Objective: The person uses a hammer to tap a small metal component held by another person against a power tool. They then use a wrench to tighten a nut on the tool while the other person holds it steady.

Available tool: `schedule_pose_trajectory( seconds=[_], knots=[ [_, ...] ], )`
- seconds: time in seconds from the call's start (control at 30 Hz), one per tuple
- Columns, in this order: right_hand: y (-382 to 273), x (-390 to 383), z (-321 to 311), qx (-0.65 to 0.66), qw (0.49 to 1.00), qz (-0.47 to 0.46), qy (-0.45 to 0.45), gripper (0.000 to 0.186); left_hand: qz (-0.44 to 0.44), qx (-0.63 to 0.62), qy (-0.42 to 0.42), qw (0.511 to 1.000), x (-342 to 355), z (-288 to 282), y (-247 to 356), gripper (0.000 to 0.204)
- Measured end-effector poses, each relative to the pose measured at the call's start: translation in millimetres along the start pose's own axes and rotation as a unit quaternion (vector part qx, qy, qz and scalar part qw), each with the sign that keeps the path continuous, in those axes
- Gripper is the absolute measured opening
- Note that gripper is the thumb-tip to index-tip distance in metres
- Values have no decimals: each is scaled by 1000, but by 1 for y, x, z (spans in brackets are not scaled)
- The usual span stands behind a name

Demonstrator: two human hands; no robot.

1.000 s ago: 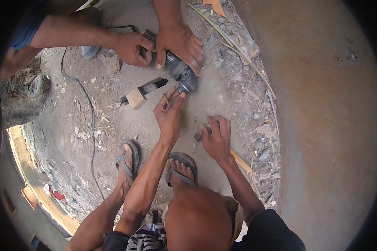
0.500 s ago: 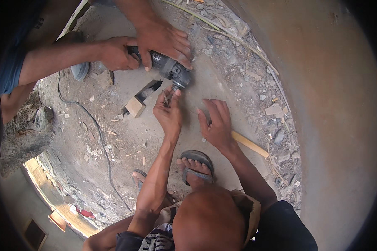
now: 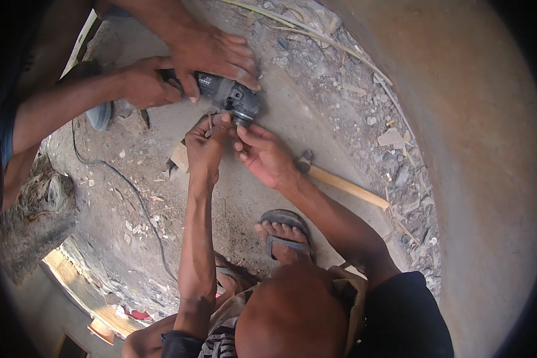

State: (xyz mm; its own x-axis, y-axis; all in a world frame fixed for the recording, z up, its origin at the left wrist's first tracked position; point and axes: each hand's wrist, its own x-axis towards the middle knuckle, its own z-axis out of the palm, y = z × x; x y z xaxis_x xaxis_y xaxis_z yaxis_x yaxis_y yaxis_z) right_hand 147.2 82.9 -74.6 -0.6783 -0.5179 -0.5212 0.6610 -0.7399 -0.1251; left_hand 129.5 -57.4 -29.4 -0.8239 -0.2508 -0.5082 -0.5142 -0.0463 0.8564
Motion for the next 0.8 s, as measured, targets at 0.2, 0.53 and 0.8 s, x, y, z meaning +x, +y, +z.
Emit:
schedule_pose_trajectory(
  seconds=[0.2,0.53,0.8],
  knots=[
    [5,3,1,41,999,-5,-11,22,-21,1,-6,1000,4,-5,5,19],
    [15,8,1,-39,996,-67,48,20,-54,31,-131,989,21,-15,7,20],
    [15,6,0,6,997,-72,37,21,-101,81,-140,982,32,-18,16,20]
  ],
)
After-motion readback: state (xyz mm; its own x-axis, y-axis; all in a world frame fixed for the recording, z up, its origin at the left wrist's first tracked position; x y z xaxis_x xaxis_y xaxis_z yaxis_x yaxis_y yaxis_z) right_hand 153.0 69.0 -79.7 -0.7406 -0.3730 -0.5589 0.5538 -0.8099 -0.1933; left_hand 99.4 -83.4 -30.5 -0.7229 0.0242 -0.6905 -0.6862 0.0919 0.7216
